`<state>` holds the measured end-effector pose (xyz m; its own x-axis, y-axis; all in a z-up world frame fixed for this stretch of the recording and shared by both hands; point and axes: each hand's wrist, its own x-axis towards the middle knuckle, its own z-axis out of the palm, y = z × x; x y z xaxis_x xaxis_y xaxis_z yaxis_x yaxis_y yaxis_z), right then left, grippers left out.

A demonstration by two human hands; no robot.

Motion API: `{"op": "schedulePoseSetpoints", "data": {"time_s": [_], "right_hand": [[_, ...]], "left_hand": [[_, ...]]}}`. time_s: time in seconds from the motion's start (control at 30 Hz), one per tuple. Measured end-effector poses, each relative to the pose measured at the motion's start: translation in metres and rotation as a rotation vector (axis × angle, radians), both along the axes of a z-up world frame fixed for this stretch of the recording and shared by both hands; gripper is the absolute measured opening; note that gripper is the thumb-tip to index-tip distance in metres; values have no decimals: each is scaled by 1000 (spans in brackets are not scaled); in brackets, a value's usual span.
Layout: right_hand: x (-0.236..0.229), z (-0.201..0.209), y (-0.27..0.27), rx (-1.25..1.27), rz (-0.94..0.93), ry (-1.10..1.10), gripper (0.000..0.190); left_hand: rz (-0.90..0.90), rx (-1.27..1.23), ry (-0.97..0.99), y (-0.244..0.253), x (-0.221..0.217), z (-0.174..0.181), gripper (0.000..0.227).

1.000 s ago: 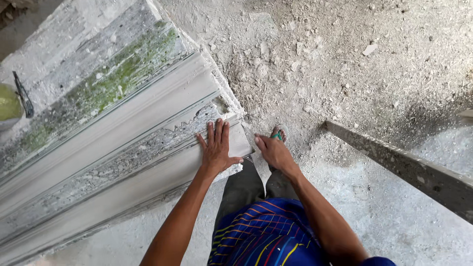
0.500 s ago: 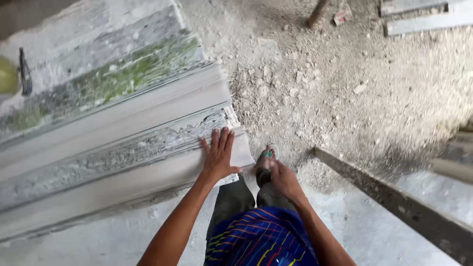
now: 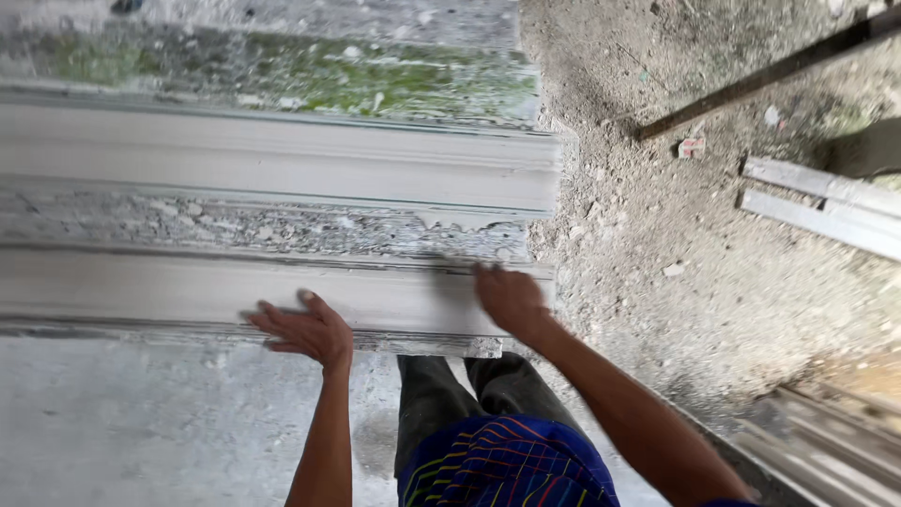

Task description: The person applies plaster or joint compound to decorative molding strips on a workbench using a small spatula, smoothing the material along the length of the pieces and filling in gaps.

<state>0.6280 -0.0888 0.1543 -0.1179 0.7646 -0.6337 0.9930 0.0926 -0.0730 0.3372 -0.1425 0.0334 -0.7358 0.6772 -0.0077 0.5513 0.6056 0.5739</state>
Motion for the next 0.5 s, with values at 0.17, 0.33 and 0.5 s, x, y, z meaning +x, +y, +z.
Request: {"op": "schedulePoseSetpoints", "data": {"time_s": [0.17,0.33,0.5], "right_hand": [[-44,2,15,-173,-151,-103,35],[169,4,-67,-265,-409,-507,45],[121,-8,-30,-99,-82,-531,28]], "left_hand": [[112,-29,52,15,-7,-13,79],[92,-25,158,10,-12,-28,79],[114,1,103,5,-6,-19,77]]}}
